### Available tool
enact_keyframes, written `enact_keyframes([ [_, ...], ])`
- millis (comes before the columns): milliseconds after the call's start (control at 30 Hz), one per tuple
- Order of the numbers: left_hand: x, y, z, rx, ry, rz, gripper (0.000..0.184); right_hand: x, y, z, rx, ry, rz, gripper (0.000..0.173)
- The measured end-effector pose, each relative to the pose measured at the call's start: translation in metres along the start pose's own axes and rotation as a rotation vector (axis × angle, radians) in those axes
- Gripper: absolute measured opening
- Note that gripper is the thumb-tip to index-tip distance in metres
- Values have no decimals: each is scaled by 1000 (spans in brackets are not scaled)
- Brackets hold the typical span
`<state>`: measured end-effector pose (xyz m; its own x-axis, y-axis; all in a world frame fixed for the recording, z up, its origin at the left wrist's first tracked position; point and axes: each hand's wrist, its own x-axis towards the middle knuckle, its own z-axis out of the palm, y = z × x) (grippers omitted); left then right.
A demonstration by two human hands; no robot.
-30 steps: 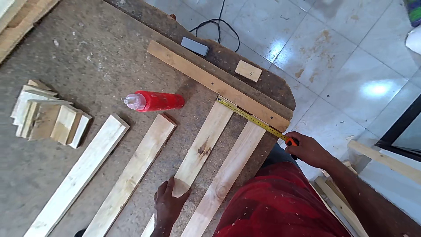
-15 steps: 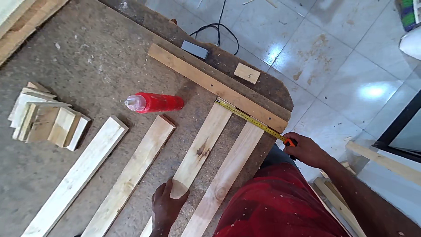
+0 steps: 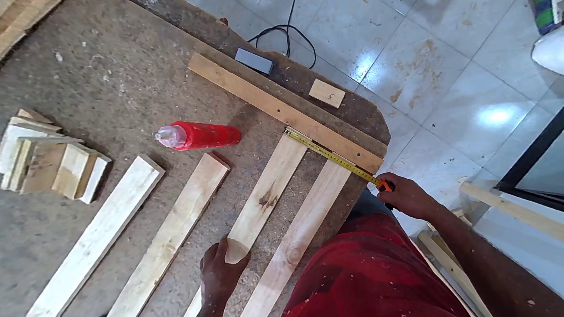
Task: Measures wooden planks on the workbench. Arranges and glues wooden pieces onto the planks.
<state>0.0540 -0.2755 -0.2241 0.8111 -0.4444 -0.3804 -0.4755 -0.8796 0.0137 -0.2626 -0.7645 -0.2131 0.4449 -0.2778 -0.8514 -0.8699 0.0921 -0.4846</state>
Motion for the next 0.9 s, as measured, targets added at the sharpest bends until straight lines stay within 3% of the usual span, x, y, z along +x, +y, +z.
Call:
enact_keyframes([
  [700,2,6,-7,-10,-63,-39,103,-6,2,2,20,-4,-26,48],
  [900,-3,35,-33,-57,-194,-186,92,-51,-54,13,73,-136,-220,60],
])
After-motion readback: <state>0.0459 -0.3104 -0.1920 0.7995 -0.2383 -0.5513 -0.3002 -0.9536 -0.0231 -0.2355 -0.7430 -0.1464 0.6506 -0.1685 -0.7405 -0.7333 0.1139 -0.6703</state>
